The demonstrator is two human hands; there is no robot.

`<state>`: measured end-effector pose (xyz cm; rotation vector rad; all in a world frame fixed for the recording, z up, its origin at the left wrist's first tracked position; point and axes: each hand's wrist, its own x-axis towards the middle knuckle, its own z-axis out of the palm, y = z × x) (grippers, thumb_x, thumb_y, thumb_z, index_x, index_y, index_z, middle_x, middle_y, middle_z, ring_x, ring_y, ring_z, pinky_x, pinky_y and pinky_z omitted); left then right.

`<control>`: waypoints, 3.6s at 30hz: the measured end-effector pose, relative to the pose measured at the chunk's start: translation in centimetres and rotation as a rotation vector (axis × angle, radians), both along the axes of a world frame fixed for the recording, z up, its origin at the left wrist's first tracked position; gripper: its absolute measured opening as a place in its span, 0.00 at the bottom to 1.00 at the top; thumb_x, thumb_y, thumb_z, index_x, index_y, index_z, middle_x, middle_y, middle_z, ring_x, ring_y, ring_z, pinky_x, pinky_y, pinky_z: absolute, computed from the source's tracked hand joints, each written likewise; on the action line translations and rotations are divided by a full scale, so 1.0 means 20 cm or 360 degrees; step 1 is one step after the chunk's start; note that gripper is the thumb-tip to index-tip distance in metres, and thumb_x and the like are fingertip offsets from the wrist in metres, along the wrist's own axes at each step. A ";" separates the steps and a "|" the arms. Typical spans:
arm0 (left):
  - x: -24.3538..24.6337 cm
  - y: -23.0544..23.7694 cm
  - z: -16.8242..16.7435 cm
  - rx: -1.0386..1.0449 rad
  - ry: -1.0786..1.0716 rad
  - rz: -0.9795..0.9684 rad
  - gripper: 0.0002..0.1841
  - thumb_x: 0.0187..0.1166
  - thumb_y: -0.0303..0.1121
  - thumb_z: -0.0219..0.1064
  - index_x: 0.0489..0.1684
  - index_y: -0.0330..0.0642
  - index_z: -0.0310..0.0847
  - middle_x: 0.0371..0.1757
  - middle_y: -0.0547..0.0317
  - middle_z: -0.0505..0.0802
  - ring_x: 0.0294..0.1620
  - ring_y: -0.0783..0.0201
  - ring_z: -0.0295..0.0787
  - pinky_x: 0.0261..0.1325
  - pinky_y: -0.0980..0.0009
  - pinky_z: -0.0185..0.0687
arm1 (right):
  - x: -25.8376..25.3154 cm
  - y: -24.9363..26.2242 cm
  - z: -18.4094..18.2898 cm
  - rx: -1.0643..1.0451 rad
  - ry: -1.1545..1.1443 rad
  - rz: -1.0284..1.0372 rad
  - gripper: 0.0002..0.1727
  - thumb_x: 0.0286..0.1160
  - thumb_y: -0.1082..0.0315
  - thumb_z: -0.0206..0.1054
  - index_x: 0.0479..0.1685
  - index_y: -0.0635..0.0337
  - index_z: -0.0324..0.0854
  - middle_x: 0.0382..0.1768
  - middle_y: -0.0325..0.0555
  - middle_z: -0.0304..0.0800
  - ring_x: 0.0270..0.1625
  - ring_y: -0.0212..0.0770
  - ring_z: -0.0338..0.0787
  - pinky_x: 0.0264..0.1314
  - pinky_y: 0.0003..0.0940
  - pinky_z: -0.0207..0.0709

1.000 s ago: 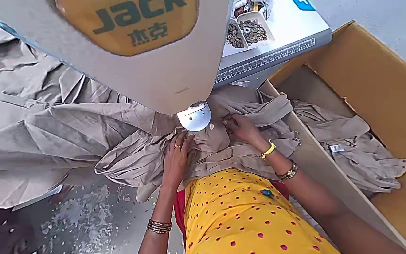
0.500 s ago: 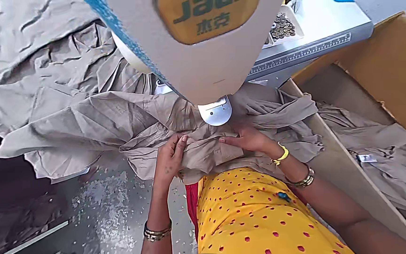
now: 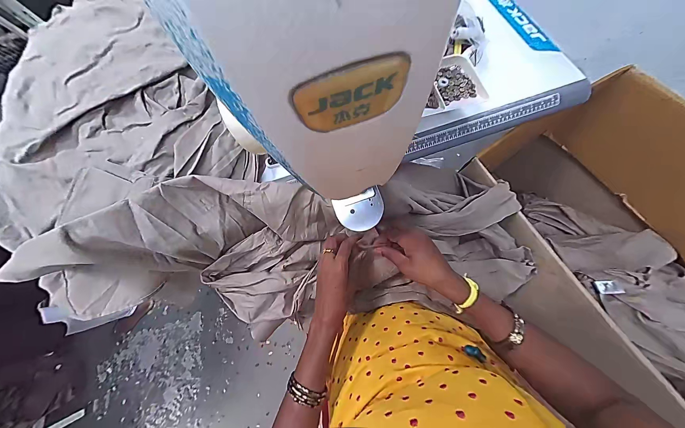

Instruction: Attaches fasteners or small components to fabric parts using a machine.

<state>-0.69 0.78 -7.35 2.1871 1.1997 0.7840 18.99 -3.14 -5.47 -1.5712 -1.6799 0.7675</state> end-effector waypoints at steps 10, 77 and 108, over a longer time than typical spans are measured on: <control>-0.11 -0.01 0.29 -0.0225 -0.0369 -0.0014 0.12 0.80 0.42 0.68 0.44 0.41 0.86 0.26 0.72 0.89 0.23 0.86 0.78 0.29 0.88 0.74 | 0.05 0.35 0.44 0.0293 0.0317 -0.0012 0.15 0.63 0.61 0.81 0.35 0.56 0.79 0.22 0.31 0.77 0.23 0.22 0.73 0.28 0.20 0.67; -0.18 0.13 0.52 -0.0318 -0.0313 -0.0378 0.14 0.85 0.45 0.61 0.39 0.45 0.83 0.23 0.72 0.85 0.22 0.87 0.76 0.26 0.88 0.72 | 0.10 0.38 0.54 0.1264 -0.0688 0.0327 0.05 0.69 0.70 0.71 0.28 0.60 0.88 0.29 0.45 0.92 0.37 0.39 0.91 0.41 0.28 0.82; -0.44 0.53 0.25 -0.1240 -0.1123 -0.0487 0.11 0.78 0.53 0.68 0.47 0.65 0.94 0.40 0.79 0.97 0.40 0.85 0.91 0.46 0.84 0.87 | 0.92 0.47 0.32 0.0552 -0.1010 -0.0639 0.15 0.77 0.67 0.72 0.59 0.61 0.90 0.57 0.58 0.88 0.60 0.60 0.86 0.57 0.54 0.83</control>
